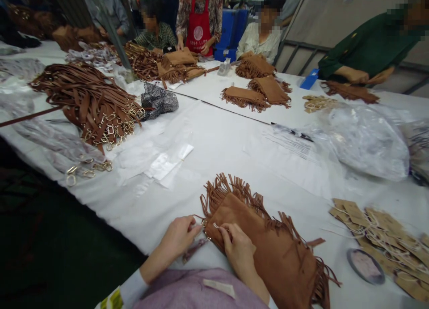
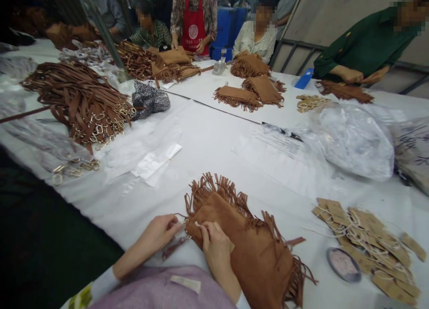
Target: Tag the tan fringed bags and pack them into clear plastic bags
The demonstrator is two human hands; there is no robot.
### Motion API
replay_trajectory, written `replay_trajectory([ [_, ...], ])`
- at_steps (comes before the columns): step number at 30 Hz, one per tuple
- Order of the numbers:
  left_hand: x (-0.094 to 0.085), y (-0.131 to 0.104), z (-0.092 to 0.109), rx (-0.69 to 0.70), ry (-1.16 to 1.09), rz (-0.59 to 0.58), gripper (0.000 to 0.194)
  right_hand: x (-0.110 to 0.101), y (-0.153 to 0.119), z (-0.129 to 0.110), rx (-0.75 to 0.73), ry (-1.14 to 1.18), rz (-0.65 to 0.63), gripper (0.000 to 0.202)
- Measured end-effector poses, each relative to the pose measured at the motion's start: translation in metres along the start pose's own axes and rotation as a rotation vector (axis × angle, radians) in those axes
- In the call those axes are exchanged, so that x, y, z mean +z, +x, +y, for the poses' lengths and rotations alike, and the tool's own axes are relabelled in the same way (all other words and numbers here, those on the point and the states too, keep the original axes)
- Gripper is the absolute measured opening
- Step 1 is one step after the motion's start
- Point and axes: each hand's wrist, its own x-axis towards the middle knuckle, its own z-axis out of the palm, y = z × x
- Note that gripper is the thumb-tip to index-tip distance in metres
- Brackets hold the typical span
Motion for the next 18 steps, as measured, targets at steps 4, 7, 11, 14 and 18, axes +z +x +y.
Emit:
replay_trajectory([
  [4,0.001,0.007,0.008,0.020,0.103,-0.080,0.032,0.003,-0.002,0.002,-0.035,-0.018,0.024,0.033],
  [7,0.004,0.012,0.015,0.062,0.199,-0.113,0.034,0.004,-0.003,0.003,-0.042,0.008,0.036,0.031],
  [11,0.009,0.016,0.015,0.032,-0.025,-0.089,0.030,0.001,-0.001,0.002,-0.005,0.109,0.057,0.028],
  [14,0.015,0.019,0.012,-0.052,-0.298,-0.114,0.024,-0.003,0.002,0.000,0.036,0.197,0.062,0.028],
  [18,0.019,0.018,0.011,-0.230,-0.823,-0.236,0.032,-0.006,0.004,-0.003,0.082,0.280,0.048,0.030],
])
